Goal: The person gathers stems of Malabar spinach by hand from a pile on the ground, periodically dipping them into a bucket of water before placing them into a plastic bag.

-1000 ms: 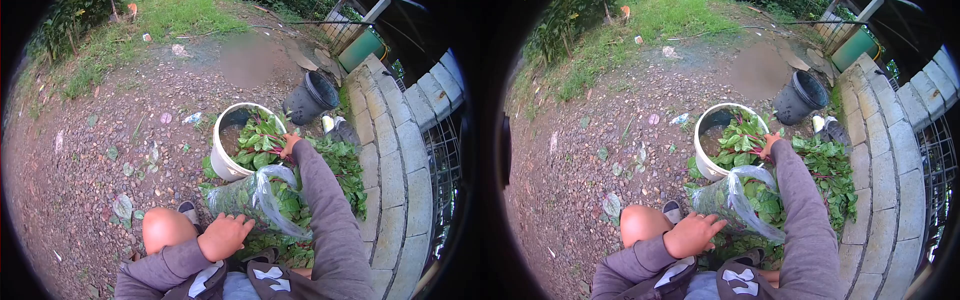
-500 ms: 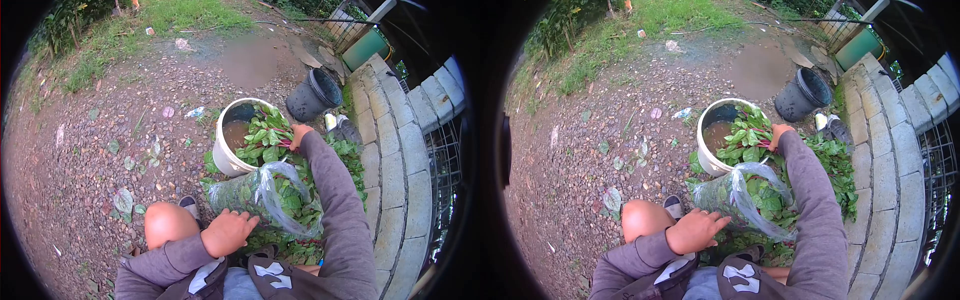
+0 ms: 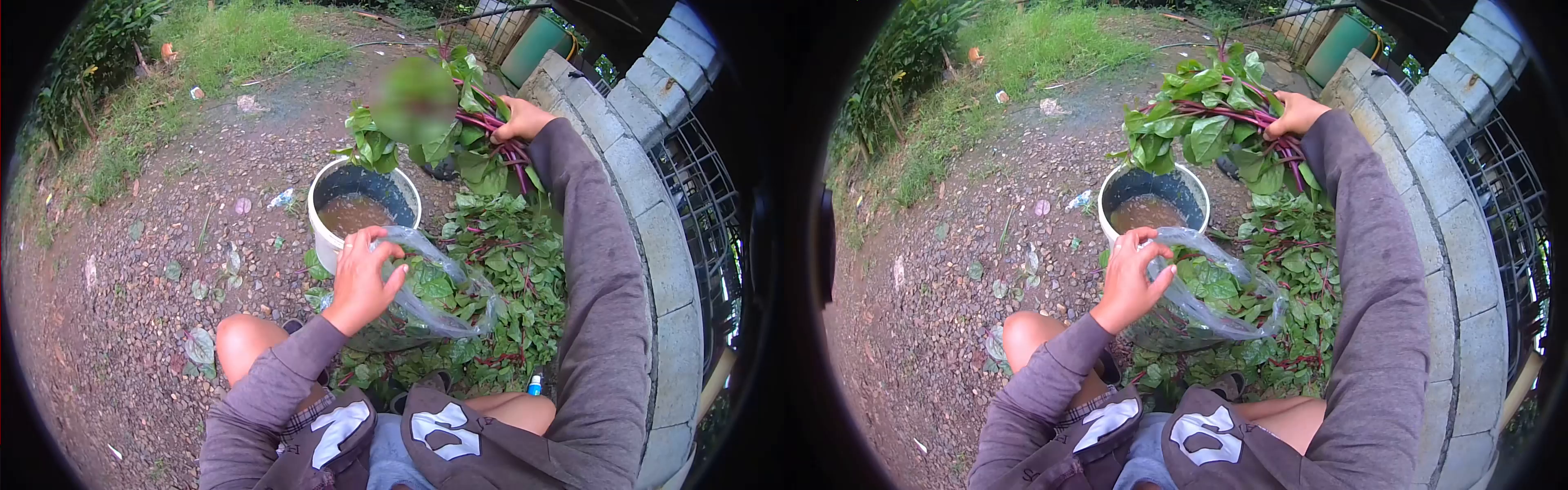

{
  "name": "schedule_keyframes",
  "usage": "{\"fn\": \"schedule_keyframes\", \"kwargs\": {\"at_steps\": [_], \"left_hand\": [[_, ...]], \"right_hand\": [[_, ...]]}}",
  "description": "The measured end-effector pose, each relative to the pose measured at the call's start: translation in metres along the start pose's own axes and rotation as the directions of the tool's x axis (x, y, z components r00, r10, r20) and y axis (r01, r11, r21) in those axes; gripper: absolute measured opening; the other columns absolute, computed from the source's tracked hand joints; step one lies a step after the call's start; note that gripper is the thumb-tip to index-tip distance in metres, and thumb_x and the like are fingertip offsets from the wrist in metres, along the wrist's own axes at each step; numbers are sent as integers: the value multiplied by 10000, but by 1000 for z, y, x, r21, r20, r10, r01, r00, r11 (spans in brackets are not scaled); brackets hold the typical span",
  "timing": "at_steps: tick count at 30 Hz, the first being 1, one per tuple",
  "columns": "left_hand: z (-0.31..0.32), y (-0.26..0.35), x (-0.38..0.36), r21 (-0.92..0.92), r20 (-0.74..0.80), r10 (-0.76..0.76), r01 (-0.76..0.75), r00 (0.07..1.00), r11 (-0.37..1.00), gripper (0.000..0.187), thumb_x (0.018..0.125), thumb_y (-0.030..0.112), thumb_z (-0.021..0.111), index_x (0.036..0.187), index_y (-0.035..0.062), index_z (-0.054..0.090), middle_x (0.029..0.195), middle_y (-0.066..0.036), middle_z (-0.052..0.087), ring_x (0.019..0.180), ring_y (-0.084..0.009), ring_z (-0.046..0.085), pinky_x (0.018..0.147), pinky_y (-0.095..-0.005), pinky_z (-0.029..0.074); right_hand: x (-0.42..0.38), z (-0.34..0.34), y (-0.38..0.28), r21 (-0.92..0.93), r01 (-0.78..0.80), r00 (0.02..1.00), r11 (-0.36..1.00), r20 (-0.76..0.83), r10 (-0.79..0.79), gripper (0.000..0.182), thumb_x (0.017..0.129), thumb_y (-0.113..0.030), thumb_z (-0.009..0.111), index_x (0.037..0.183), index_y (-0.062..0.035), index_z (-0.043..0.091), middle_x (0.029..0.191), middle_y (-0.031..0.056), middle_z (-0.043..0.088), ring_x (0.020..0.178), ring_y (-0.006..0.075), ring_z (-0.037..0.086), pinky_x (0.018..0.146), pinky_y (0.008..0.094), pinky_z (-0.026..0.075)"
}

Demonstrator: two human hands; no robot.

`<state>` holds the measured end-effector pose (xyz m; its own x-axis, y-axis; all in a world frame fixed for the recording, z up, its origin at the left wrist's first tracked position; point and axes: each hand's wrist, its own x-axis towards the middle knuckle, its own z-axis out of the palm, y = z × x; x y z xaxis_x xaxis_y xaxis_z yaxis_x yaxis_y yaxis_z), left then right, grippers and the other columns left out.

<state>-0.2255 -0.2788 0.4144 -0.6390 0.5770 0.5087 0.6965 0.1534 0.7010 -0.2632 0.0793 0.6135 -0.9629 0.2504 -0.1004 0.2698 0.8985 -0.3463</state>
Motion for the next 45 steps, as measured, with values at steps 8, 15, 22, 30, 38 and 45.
{"fn": "schedule_keyframes", "kwargs": {"at_steps": [8, 15, 22, 30, 38, 45], "left_hand": [[56, -74, 38, 98, 307, -405, 394, 861, 914, 286, 730, 167, 685, 1005, 117, 624, 1037, -141, 602, 987, -263, 562, 865, -370, 439], [85, -104, 39, -621, 570, -482, 733, 665, 277, 276, 799, -27, 450, 1003, 14, 631, 991, -57, 635, 835, -152, 575, 714, -277, 460], [86, -137, 18, -776, 538, -586, 627, 606, -64, 397, 759, -68, 476, 1148, -1, 524, 1041, -82, 605, 914, -209, 592, 794, -338, 485], [90, -155, 16, -880, 474, -509, 414, 718, -234, 232, 719, -81, 504, 921, 20, 557, 797, -23, 583, 690, -132, 548, 647, -271, 451], [87, -161, 24, -909, 416, -504, 343, 757, -235, 387, 788, 0, 494, 1173, 36, 514, 1127, -97, 592, 1058, -234, 572, 945, -409, 461], [60, -108, 13, -925, 359, -446, 375, 820, -56, 556, 845, 12, 467, 1387, 70, 357, 1247, -76, 551, 1111, -206, 553, 942, -363, 457]], "right_hand": [[-119, -6, -14, 581, 62, 993, 812, 48, -110, 609, 671, -217, 735, 1206, -27, 514, 988, 49, 597, 856, 134, 556, 758, 272, 458], [-116, 145, 81, 855, -153, 976, 495, 209, -59, 517, 692, -257, 707, 1145, -50, 566, 940, 23, 622, 842, 136, 563, 761, 274, 443], [-91, 291, 124, 730, -263, 913, 630, 400, -82, 603, 679, -261, 753, 1188, -19, 537, 999, 55, 627, 908, 178, 569, 856, 302, 417], [-78, 292, 103, 439, 96, 981, 893, 110, -159, 850, 604, -160, 774, 1340, -14, 375, 1164, 171, 580, 1083, 264, 555, 977, 335, 387], [-129, 306, 49, -143, 336, 934, 931, -78, -349, 850, 545, -243, 795, 1294, -72, 430, 1012, 140, 510, 992, 339, 523, 835, 434, 420], [-170, 297, 31, 44, 498, 858, 866, 122, -499, 769, 579, -235, 757, 1268, -58, 463, 1028, 154, 549, 976, 331, 555, 833, 427, 457]]}}
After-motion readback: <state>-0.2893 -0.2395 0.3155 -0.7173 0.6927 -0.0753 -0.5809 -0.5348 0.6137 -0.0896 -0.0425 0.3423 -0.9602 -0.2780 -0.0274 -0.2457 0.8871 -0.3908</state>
